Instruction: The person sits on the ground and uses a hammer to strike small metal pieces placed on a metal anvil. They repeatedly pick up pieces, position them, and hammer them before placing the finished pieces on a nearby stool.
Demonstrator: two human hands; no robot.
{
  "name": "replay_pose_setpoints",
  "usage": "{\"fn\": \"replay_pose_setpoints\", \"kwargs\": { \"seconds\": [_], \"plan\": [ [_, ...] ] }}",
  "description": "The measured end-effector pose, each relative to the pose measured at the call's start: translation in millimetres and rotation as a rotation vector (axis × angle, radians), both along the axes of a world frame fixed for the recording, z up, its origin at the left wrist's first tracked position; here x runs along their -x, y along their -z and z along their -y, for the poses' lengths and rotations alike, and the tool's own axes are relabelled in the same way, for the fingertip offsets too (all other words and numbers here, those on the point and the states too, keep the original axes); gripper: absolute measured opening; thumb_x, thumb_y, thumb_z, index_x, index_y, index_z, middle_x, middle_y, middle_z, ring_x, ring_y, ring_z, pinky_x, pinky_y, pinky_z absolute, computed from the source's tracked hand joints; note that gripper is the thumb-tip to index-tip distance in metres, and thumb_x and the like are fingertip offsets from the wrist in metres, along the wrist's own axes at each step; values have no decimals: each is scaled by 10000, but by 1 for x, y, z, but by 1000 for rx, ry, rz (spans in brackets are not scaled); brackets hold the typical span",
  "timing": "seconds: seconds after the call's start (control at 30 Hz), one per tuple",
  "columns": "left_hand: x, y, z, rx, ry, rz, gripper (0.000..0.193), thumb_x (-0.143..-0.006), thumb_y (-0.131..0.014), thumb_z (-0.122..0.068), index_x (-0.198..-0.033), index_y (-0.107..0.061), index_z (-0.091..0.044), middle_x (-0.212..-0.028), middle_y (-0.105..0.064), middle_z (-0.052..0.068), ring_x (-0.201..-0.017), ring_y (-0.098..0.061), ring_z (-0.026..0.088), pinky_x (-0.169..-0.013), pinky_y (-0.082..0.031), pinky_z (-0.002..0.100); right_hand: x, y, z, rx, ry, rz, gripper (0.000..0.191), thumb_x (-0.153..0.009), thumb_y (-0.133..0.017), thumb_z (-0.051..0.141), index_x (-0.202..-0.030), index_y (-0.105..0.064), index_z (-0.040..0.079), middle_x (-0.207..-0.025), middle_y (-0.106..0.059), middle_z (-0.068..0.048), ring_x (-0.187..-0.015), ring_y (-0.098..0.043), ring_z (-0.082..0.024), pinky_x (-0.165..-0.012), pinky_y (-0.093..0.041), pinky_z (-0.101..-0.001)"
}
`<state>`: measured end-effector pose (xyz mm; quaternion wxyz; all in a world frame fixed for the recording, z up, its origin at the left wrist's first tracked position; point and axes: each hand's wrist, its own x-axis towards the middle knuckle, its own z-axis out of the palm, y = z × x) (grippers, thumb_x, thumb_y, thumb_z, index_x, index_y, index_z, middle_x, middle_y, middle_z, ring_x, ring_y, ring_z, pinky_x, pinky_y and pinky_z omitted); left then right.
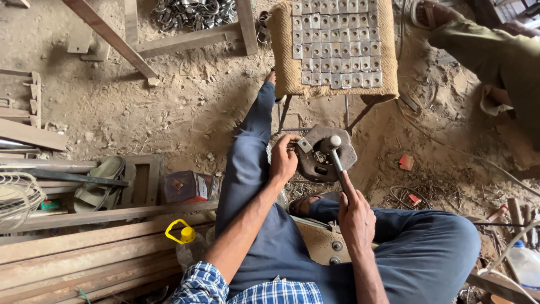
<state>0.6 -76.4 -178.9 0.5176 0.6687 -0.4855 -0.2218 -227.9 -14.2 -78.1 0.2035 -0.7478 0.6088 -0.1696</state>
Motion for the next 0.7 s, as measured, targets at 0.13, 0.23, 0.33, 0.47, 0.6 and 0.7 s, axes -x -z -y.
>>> {"fn": "replay_pose_setpoints", "kwargs": {
  "seconds": [0.13,0.23,0.33,0.47,0.6,0.7],
  "plan": [
    [0,-1,-1,16,-1,-101,494,-759,-426,185,-1160,-647,-2,-1131,-745,180,-1055,-730,283,-953,-577,372,-5,-2,-2,37,-7,42,625,-971,-579,137,-1561,-450,297,-999,-674,-158,-801,-681,-368,-677,-549,-496],
    [-2,2,0,6,-43,-224,514,-760,-409,192,-1177,-639,-1,-1133,-742,171,-1030,-740,266,-932,-584,352,-9,-9,-5,144,-42,142,598,-950,-583,94,-1521,-515,256,-1026,-681,-161,-777,-677,-351,-671,-546,-476],
    [-8,10,5,14,-87,-348,522,-756,-408,196,-1183,-637,3,-1132,-737,162,-1025,-736,262,-937,-580,348,-16,-20,-9,140,-28,108,558,-979,-584,80,-1517,-547,222,-918,-648,-145,-703,-647,-317,-644,-528,-462],
    [-12,23,10,-7,-147,-389,522,-767,-420,185,-1203,-629,-12,-1139,-734,141,-983,-730,267,-902,-592,353,-30,-33,-12,196,-16,132,540,-1008,-600,90,-1533,-542,202,-836,-581,-134,-619,-582,-286,-590,-485,-443],
    [-15,29,14,-23,-182,-375,618,-755,-432,183,-1312,-558,-53,-1165,-692,140,-992,-686,270,-874,-575,371,-49,-30,-13,296,-55,141,554,-1002,-597,89,-1540,-529,204,-854,-589,-123,-627,-596,-268,-571,-498,-427],
    [-14,30,15,37,-185,-355,621,-755,-429,178,-1315,-558,-58,-1156,-694,146,-1000,-682,273,-891,-575,378,-62,-21,-17,168,-62,-14,589,-985,-588,111,-1553,-503,241,-859,-617,-125,-620,-629,-279,-544,-520,-431]
  ]
}}
